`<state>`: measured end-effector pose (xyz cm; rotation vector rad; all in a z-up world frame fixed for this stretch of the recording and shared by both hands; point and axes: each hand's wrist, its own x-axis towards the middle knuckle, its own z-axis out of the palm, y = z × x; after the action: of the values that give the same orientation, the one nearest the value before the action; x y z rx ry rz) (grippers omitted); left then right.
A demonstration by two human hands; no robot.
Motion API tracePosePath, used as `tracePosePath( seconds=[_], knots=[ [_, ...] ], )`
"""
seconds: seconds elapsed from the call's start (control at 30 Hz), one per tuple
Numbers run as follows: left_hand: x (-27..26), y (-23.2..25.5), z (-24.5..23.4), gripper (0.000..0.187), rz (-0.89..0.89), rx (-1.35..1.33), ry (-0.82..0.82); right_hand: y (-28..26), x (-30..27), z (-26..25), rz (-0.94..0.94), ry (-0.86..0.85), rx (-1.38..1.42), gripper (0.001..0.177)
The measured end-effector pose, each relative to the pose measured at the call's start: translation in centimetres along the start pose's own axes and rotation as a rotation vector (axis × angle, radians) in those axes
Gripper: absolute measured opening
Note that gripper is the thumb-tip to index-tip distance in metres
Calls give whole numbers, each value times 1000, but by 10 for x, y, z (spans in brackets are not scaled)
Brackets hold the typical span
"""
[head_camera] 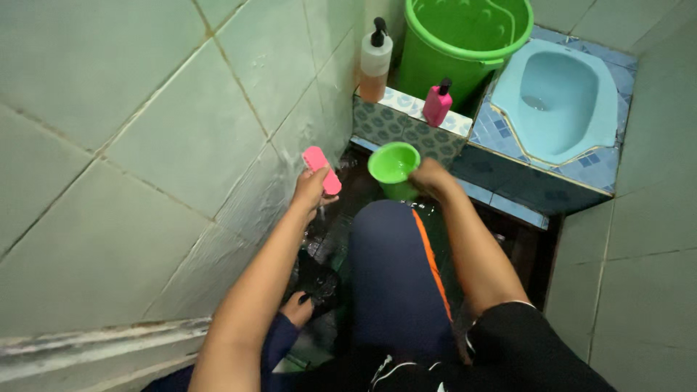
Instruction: The person sits on the bathroom floor and scrubs the grout lines between wall tiles using a pink brush. They periodically scoop water from a green bucket with a small green cup and pour it over the scrubbed area to rinse the surface.
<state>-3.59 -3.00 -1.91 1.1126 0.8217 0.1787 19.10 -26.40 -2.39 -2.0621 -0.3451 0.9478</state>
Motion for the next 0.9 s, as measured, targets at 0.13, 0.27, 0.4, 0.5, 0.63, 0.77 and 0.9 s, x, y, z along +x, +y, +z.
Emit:
tracePosePath(
  seconds=[0.13, 0.27, 0.4, 0.5, 0.63, 0.77, 0.9],
  knots=[
    [-6, -23, -17, 31, -40, 28, 53, 47, -7, -2, 168, -15, -418, 19],
    [-9, -34, -23, 30, -53, 30, 62, 31, 12, 3, 140, -5, -574, 27],
    [-8, -26, -18, 28, -31, 38, 67, -46, 48, 1, -343, 186, -442, 31],
    [-10, -16, -15, 26, -14, 37, 67, -105, 58, -8, -128, 127, -334, 28],
    [-20, -12, -17, 25, 18, 58, 49, -115, 53, -1, -175, 201, -269, 25],
    [-32, -17, -29, 25, 52, 91, 30, -65, 59, -7, -163, 186, -337, 21],
    [-44, -22, -49, 26, 92, 56, -21, -10, 42, -25, 62, 52, -436, 23]
  ],
)
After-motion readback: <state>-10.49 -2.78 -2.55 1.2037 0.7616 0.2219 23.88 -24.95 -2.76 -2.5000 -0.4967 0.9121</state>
